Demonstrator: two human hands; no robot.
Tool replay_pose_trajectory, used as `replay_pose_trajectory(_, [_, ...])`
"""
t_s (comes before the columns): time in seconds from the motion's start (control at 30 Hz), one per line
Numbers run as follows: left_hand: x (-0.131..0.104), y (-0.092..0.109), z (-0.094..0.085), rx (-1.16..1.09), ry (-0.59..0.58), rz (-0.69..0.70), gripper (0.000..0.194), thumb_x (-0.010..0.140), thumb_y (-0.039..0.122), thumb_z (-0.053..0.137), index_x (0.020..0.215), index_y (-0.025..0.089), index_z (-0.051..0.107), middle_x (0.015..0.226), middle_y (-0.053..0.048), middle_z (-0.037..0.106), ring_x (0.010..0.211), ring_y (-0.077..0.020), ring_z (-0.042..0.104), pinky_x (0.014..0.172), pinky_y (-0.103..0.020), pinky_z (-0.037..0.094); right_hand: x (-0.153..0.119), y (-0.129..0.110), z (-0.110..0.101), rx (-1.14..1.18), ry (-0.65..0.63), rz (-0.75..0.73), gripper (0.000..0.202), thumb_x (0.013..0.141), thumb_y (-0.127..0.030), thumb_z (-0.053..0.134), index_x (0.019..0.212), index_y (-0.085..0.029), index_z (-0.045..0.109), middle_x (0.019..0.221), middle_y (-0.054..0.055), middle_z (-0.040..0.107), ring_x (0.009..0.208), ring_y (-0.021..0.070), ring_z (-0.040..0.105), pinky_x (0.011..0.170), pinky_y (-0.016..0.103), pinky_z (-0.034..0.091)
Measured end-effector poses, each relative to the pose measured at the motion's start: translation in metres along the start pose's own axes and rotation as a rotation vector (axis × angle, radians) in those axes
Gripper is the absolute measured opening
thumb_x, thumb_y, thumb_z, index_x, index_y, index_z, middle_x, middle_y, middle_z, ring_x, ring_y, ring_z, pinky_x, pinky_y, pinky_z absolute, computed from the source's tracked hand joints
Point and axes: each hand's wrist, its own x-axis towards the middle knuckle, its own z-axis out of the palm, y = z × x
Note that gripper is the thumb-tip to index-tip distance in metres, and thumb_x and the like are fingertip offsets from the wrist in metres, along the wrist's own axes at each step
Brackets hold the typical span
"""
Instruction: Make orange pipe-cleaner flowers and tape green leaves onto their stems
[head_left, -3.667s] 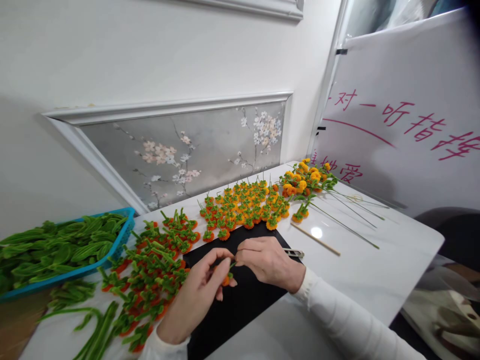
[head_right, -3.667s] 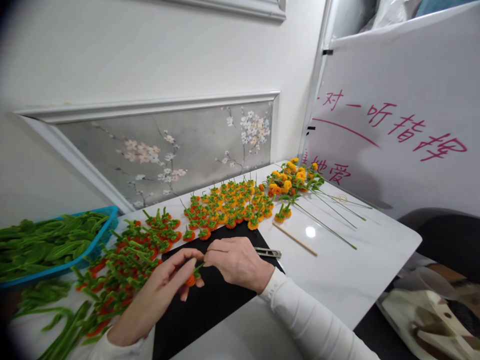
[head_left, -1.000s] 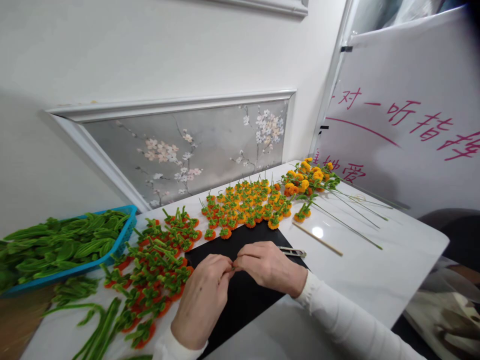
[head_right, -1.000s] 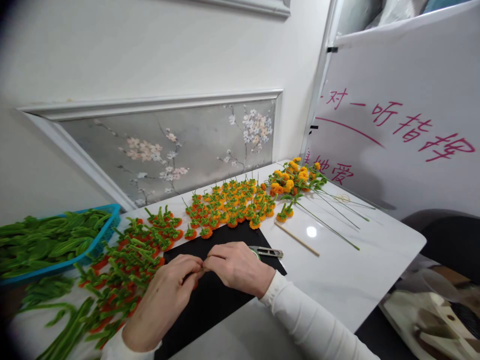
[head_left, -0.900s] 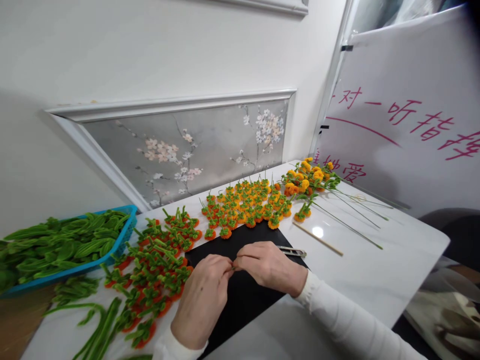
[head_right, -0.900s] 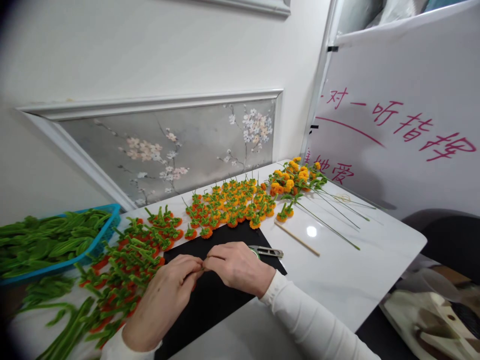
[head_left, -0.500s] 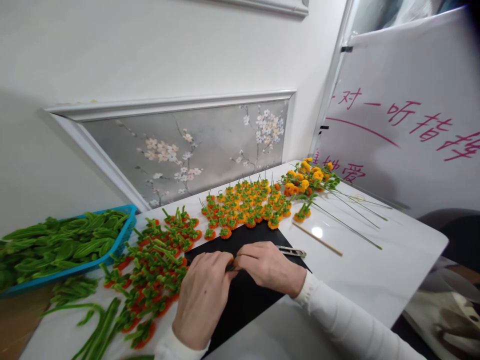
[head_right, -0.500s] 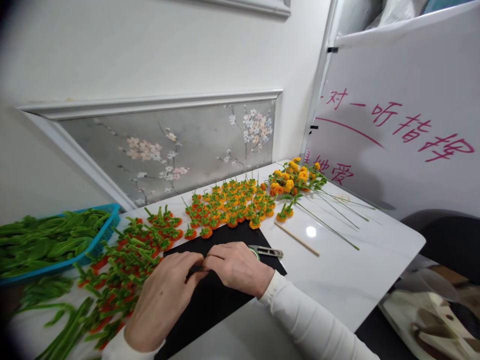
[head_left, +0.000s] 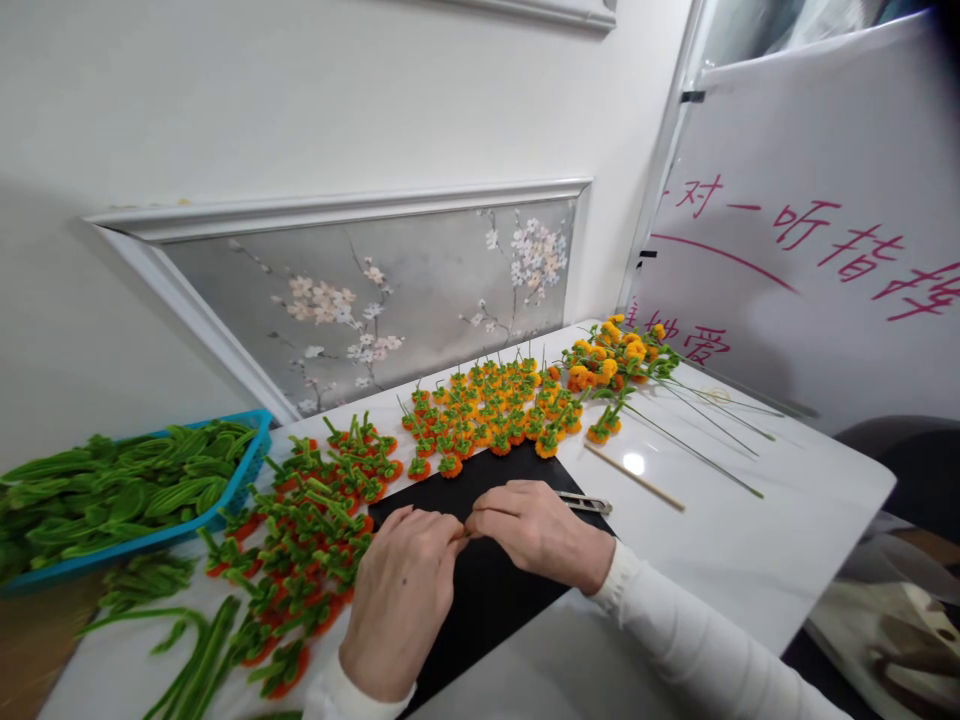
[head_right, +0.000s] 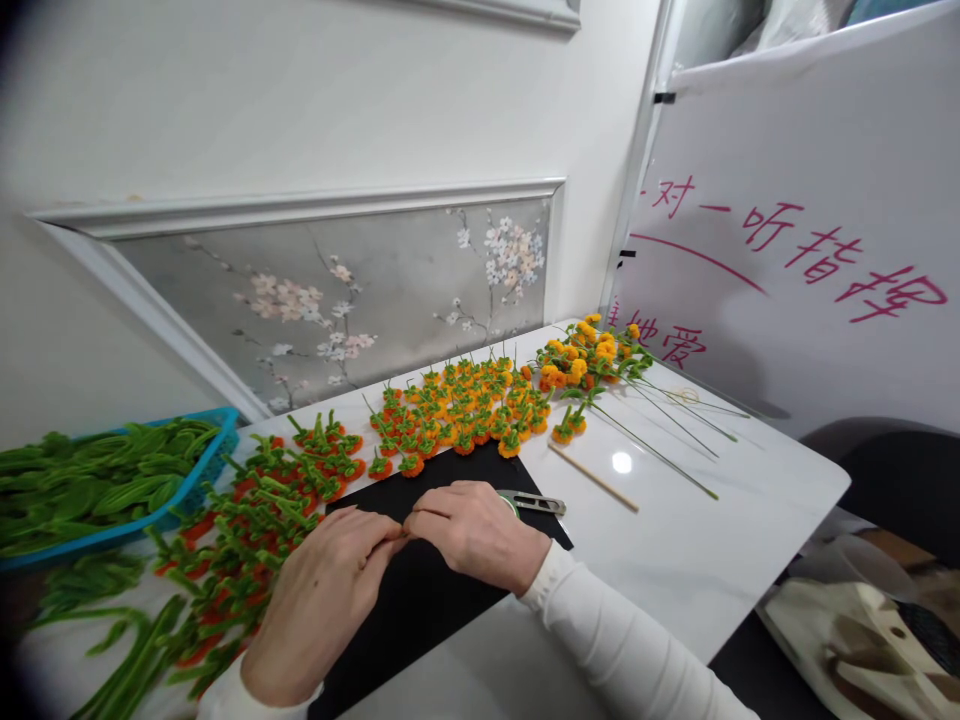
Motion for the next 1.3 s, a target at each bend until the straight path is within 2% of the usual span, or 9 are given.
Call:
replay_pose_trajectory(0.17, [0.0,-0.004,0.0,-0.038,-0.053,0.011,0.024,0.086,0.011,0.043,0.074,0.02,0.062,0.076,-0.003,0.065,0.079,-0.0217,0.062,0.087,-0.042,0.041,-0.002,0.003,0.002,0.014,-0.036,0.02,0.022,0.094,-0.011,0.038,0.09,-0.016,0.059,0.089,0.004,0.064,0.08,0.0118,0.059,0.067,0.024,0.044])
replay_pose_trajectory(0.3, [0.002,-0.009,0.004,-0.124,-0.029,0.023,0.012,0.082,0.016,0.054,0.088,0.022,0.062,0.088,-0.003,0.067,0.088,-0.0229,0.061,0.088,-0.042,0.041,-0.004,0.006,0.005,0.077,-0.033,0.086,0.015,0.092,-0.015,0.044,0.091,-0.016,0.059,0.088,0.004,0.064,0.081,0.0126,0.059,0.073,0.023,0.044])
replay_pose_trajectory(0.4, [0.004,-0.011,0.009,-0.171,0.032,-0.014,0.02,0.077,0.014,0.059,0.095,0.022,0.061,0.082,-0.002,0.068,0.083,-0.0227,0.062,0.086,-0.042,0.042,-0.005,0.006,0.007,0.085,-0.033,0.105,0.017,0.092,-0.016,0.045,0.085,-0.017,0.06,0.083,0.004,0.063,0.077,0.0125,0.058,0.071,0.023,0.044])
replay_pose_trajectory(0.53, [0.006,-0.013,0.015,-0.24,0.078,-0.033,0.028,0.078,0.014,0.055,0.104,0.024,0.06,0.069,0.003,0.07,0.074,-0.0201,0.065,0.095,-0.043,0.037,-0.005,0.006,0.01,0.088,-0.04,0.116,0.018,0.091,-0.013,0.044,0.084,-0.017,0.06,0.082,0.003,0.062,0.075,0.0118,0.058,0.071,0.022,0.044])
replay_pose_trajectory(0.73, [0.006,-0.015,0.017,-0.313,0.033,-0.067,0.027,0.081,0.017,0.051,0.105,0.025,0.06,0.078,0.003,0.074,0.078,-0.02,0.068,0.098,-0.042,0.035,-0.006,0.011,0.013,0.112,-0.024,0.077,0.02,0.093,-0.014,0.041,0.089,-0.018,0.06,0.087,0.004,0.065,0.081,0.0124,0.059,0.071,0.023,0.043])
replay_pose_trajectory(0.87, [0.007,-0.015,0.015,-0.387,0.002,-0.131,0.021,0.08,0.017,0.05,0.099,0.025,0.056,0.074,0.003,0.073,0.084,-0.0211,0.066,0.081,-0.035,0.044,-0.005,0.013,0.013,0.156,-0.014,0.087,0.018,0.093,-0.016,0.043,0.089,-0.018,0.061,0.089,0.004,0.067,0.083,0.0129,0.06,0.07,0.024,0.044])
replay_pose_trajectory(0.97, [0.009,-0.018,0.015,-0.551,-0.077,-0.191,0.013,0.081,0.022,0.051,0.094,0.024,0.052,0.068,0.006,0.071,0.07,-0.0177,0.065,0.065,-0.028,0.045,-0.003,0.013,0.011,0.268,0.01,0.096,0.017,0.093,-0.018,0.045,0.088,-0.017,0.061,0.09,0.003,0.066,0.083,0.0121,0.059,0.072,0.023,0.046])
replay_pose_trajectory(1.17, [0.01,-0.024,0.018,-0.995,-0.227,-0.273,0.015,0.08,0.023,0.053,0.094,0.021,0.048,0.068,0.002,0.071,0.061,-0.0135,0.06,0.055,-0.023,0.042,-0.003,0.014,0.008,0.415,0.029,0.111,0.021,0.093,-0.012,0.044,0.084,-0.016,0.062,0.087,0.002,0.066,0.082,0.0112,0.057,0.075,0.021,0.047])
replay_pose_trajectory(1.3, [0.009,-0.026,0.015,-1.111,-0.349,-0.265,0.016,0.082,0.028,0.053,0.094,0.018,0.046,0.067,0.0,0.07,0.053,-0.0105,0.051,0.05,-0.022,0.035,-0.003,0.012,0.006,0.445,0.006,0.134,0.022,0.092,-0.012,0.045,0.081,-0.017,0.063,0.084,0.001,0.066,0.08,0.0109,0.057,0.075,0.02,0.047])
